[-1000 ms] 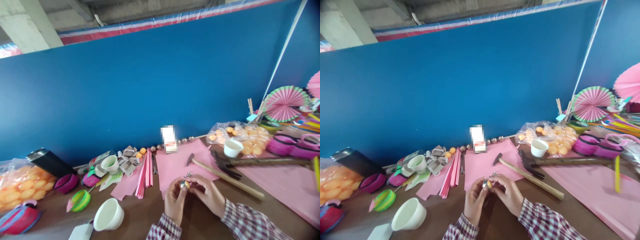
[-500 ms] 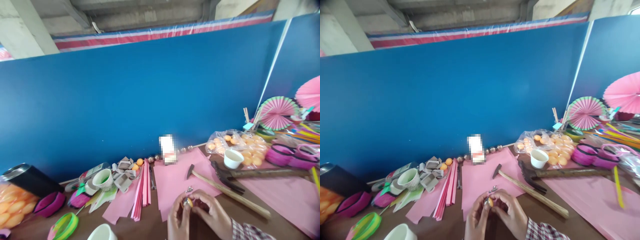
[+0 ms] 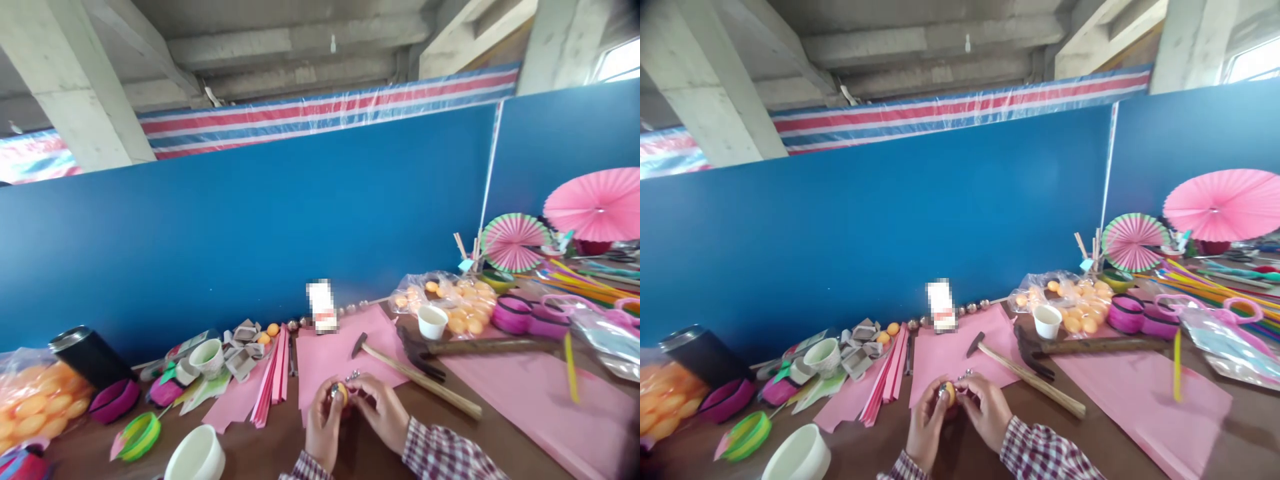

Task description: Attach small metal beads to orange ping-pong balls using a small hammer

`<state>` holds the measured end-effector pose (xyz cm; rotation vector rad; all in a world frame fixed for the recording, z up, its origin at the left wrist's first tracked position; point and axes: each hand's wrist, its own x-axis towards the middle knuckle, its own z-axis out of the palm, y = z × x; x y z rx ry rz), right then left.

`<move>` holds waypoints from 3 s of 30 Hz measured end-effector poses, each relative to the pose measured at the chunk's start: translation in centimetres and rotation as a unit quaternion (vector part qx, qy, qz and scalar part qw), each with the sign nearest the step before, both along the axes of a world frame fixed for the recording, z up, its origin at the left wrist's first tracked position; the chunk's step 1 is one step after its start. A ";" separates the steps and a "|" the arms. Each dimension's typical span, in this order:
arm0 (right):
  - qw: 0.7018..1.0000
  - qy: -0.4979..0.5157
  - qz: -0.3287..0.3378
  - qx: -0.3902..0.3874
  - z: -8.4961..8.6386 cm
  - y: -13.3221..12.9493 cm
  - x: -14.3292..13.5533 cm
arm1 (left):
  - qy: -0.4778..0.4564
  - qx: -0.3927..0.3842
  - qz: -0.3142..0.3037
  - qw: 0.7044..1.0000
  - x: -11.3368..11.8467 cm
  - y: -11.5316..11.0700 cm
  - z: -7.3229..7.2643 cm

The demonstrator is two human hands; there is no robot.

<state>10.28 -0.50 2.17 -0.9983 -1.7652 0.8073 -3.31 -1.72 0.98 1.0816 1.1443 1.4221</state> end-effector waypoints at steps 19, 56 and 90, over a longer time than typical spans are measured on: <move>0.835 -0.476 -0.265 0.073 1.1 1.6 4.7 | -0.029 0.001 0.029 0.999 -0.1 0.5 -1.0; 0.851 -0.408 -0.236 0.233 0.9 -0.6 1.9 | 0.052 0.034 0.121 0.991 -2.8 2.6 -2.1; 0.835 -0.427 -0.241 0.249 1.3 -1.1 1.5 | 0.035 0.058 0.152 0.986 -2.6 2.6 -2.2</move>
